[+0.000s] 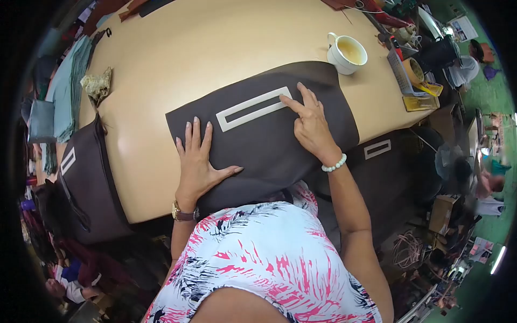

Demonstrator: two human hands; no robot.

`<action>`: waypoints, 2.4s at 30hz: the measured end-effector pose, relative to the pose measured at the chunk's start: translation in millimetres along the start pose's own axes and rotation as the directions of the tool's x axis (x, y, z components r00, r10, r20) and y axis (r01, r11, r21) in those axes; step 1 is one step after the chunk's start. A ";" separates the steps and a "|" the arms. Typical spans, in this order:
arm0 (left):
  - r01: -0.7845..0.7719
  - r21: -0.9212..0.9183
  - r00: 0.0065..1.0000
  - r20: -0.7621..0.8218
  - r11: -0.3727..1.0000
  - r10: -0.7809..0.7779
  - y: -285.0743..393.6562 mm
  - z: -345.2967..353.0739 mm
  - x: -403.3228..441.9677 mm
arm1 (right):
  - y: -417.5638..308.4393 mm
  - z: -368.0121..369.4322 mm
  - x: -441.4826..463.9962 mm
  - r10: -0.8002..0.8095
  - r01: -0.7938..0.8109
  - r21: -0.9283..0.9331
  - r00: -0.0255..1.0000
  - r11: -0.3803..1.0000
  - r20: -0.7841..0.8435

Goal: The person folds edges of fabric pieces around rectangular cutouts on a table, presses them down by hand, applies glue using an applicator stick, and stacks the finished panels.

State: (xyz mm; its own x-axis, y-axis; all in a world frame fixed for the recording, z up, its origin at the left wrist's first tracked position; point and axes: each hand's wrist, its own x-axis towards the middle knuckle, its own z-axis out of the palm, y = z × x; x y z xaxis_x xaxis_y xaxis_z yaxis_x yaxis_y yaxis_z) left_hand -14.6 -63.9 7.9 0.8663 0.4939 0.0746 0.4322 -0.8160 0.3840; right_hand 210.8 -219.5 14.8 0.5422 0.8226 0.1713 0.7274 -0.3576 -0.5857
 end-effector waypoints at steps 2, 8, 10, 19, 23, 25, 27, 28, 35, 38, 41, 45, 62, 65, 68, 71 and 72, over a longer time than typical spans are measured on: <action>-0.002 0.002 1.000 0.001 1.000 0.002 0.0 -1.0 -0.1 | 8.9 11.0 -1.4 -0.018 0.019 -0.146 1.000 0.989 0.007; -0.006 0.002 1.000 0.003 1.000 0.006 2.2 -2.1 -0.2 | -9.9 10.0 3.1 0.055 -0.021 -0.574 0.998 0.819 0.042; -0.007 0.003 1.000 0.002 1.000 0.007 1.8 -1.5 -0.2 | -12.6 11.8 5.5 0.062 -0.020 -0.686 0.997 0.728 0.037; 0.019 0.006 0.999 0.029 1.000 -0.019 2.1 -1.1 0.4 | -23.5 10.4 2.3 0.066 0.064 -0.870 0.992 0.489 0.110; 0.025 0.010 0.999 0.034 1.000 -0.025 2.8 -2.7 0.6 | -12.4 10.5 10.2 0.084 0.070 -0.894 0.989 0.443 0.119; 0.031 0.009 0.998 0.047 0.999 -0.031 3.6 -3.5 1.0 | -12.4 8.9 11.8 0.099 0.094 -0.904 0.984 0.417 0.148; 0.031 0.015 0.999 0.043 0.999 -0.032 3.5 -1.9 1.0 | -16.3 5.1 11.8 0.124 0.125 -0.917 0.975 0.380 0.184; 0.032 0.018 0.999 0.043 0.999 -0.033 3.2 -1.0 0.5 | -16.4 5.2 10.7 0.111 0.138 -0.914 0.975 0.382 0.193; 0.000 0.003 0.999 0.032 1.000 0.000 2.0 -1.3 0.3 | -33.6 22.0 8.8 0.051 0.198 -0.877 0.968 0.437 0.244; 0.004 0.003 1.000 0.028 1.000 -0.004 2.1 -1.2 0.5 | -48.6 34.0 8.1 0.039 0.216 -0.877 0.966 0.428 0.257; 0.013 0.006 1.000 0.019 1.000 -0.013 1.7 0.4 -0.4 | -61.9 46.7 7.1 0.009 0.242 -0.851 0.961 0.466 0.278; 0.024 -0.015 1.000 0.005 1.000 -0.024 -1.6 0.5 -4.3 | -80.7 62.2 6.1 -0.049 0.293 -0.829 0.950 0.477 0.308; 0.570 -0.512 0.776 0.079 0.642 -0.626 22.2 -48.0 -90.3 | -46.7 14.8 7.5 -0.353 0.346 -0.103 0.933 0.933 -0.067; 0.562 -0.688 0.750 0.190 0.458 -0.634 21.8 -40.2 -96.7 | -3.6 -18.9 -21.6 -0.090 0.002 -0.215 0.912 0.977 -0.400; 0.531 -0.781 0.752 0.258 0.327 -0.606 19.6 -38.7 -96.8 | 34.5 -40.2 -61.4 0.202 -0.369 -0.225 0.821 0.902 -0.534; 0.481 -0.831 0.774 0.251 0.281 -0.582 14.2 -30.4 -96.3 | 35.8 -34.7 -84.4 0.223 -0.431 -0.313 0.821 0.846 -0.525; 0.454 -0.841 0.800 0.240 0.294 -0.551 13.8 -28.3 -94.0 | 33.3 -34.4 -84.9 0.265 -0.443 -0.273 0.822 0.854 -0.505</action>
State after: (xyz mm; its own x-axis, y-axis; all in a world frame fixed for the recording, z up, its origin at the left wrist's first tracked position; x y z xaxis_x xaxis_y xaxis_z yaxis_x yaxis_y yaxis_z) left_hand -97.1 -113.1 32.3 0.5148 0.7722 -0.3723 0.3101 0.2372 0.9206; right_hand 203.5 -316.4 8.0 0.8507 0.3578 0.3850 0.4954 -0.7905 -0.3601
